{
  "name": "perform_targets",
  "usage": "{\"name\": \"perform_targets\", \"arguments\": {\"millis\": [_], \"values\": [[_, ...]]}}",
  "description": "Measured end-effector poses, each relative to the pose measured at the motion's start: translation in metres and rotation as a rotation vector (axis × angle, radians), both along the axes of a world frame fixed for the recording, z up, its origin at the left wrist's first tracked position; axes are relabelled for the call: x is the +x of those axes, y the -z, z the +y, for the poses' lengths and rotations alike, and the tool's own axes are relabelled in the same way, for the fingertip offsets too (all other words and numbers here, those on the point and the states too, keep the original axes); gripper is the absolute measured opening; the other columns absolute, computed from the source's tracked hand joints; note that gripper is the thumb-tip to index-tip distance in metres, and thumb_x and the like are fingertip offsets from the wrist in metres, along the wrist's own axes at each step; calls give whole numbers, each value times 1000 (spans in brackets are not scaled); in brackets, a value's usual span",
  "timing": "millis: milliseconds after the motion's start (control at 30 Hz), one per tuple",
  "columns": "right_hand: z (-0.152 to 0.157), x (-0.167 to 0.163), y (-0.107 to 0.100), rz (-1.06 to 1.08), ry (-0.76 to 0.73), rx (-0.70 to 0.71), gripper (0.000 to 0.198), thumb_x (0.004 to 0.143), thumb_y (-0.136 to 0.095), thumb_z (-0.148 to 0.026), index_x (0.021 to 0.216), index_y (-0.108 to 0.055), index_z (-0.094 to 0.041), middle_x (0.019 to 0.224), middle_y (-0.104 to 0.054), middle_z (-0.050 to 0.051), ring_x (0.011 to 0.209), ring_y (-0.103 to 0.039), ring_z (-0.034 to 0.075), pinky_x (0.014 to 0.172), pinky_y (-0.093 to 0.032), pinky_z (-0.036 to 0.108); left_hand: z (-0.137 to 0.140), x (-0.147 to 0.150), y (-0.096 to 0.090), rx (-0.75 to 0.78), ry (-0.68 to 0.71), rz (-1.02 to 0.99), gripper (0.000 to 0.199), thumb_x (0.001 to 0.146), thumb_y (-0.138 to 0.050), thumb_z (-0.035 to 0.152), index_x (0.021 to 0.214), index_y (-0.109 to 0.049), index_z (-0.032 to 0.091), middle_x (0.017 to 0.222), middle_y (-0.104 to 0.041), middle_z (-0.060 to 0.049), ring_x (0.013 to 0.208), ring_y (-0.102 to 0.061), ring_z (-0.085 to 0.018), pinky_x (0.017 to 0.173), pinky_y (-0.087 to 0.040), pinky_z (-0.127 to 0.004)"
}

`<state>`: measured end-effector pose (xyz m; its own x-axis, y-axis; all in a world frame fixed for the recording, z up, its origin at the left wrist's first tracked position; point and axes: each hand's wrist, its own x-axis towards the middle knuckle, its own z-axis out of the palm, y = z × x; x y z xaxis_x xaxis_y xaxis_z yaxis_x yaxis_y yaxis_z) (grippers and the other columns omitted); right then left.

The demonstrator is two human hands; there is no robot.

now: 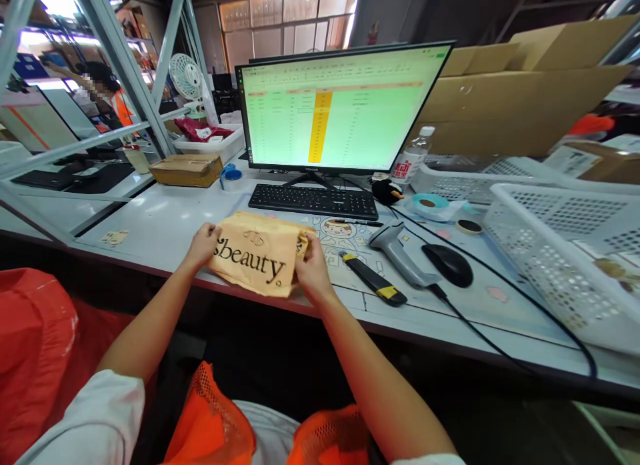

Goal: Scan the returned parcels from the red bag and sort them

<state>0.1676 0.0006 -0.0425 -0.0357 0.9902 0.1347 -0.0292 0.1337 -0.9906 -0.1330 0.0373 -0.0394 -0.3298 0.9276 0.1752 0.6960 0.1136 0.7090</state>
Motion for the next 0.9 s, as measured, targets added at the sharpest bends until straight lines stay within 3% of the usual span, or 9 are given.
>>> {"name": "perform_targets", "arguments": {"millis": [167,333,500,600,667,733,800,833,900], "values": [[4,14,-22,241,132,-29,69,56,-68,-26,122,-47,-28,98,-72,-1,70,-65,15,55,-55,24,-2,-40,-17,20,-133,45,19,97,-51,36,93,-60,20,96,-72,-11,93,-65,-26,87,-47,-33],[23,26,-16,278,290,-6,63,56,-67,-30,117,-51,-26,85,-71,-2,61,-63,14,51,-52,24,-4,-67,-20,15,-177,101,14,94,-56,35,91,-59,22,92,-71,-11,93,-66,-29,88,-49,-37],[48,76,-11,-21,365,-56,57,70,-63,-40,122,-50,-24,89,-73,4,70,-70,21,58,-57,31,-27,-131,-19,-12,-343,154,9,88,-57,30,91,-55,22,91,-70,-16,104,-65,-38,98,-47,-51],[54,96,-10,-160,338,-146,53,71,-58,-28,123,-52,-21,83,-73,4,67,-70,21,58,-57,31,-38,-170,-21,-57,-434,178,13,86,-58,30,92,-53,19,100,-69,-22,114,-62,-44,102,-43,-60],[53,98,-9,-275,296,-187,50,70,-57,-20,120,-57,-19,79,-73,4,65,-69,21,57,-55,29,-41,-178,-25,-80,-453,224,20,84,-62,32,95,-54,16,113,-67,-28,120,-59,-49,104,-41,-64],[51,96,-11,-412,251,-197,45,70,-58,-15,115,-63,-17,76,-73,4,65,-68,20,59,-53,27,-41,-162,-32,17,-481,347,27,86,-63,32,103,-56,13,128,-60,-31,127,-53,-50,107,-38,-66],[49,90,-15,-553,205,-183,39,70,-60,-14,108,-69,-16,77,-74,5,69,-68,21,66,-53,29,-39,-121,-38,213,-433,471,30,89,-60,30,113,-57,12,135,-57,-28,132,-50,-46,112,-36,-64],[48,87,-17,-618,182,-171,35,70,-62,-14,104,-72,-16,79,-75,6,74,-69,22,72,-54,30,-38,-93,-41,296,-342,480,29,91,-58,28,115,-58,13,131,-60,-25,130,-53,-42,113,-38,-60],[45,83,-25,-733,144,-146,27,71,-65,-15,95,-76,-18,89,-77,7,87,-71,24,84,-54,32,-39,-26,-41,345,48,395,26,94,-56,28,117,-59,15,122,-66,-18,121,-60,-32,111,-45,-50]]}}
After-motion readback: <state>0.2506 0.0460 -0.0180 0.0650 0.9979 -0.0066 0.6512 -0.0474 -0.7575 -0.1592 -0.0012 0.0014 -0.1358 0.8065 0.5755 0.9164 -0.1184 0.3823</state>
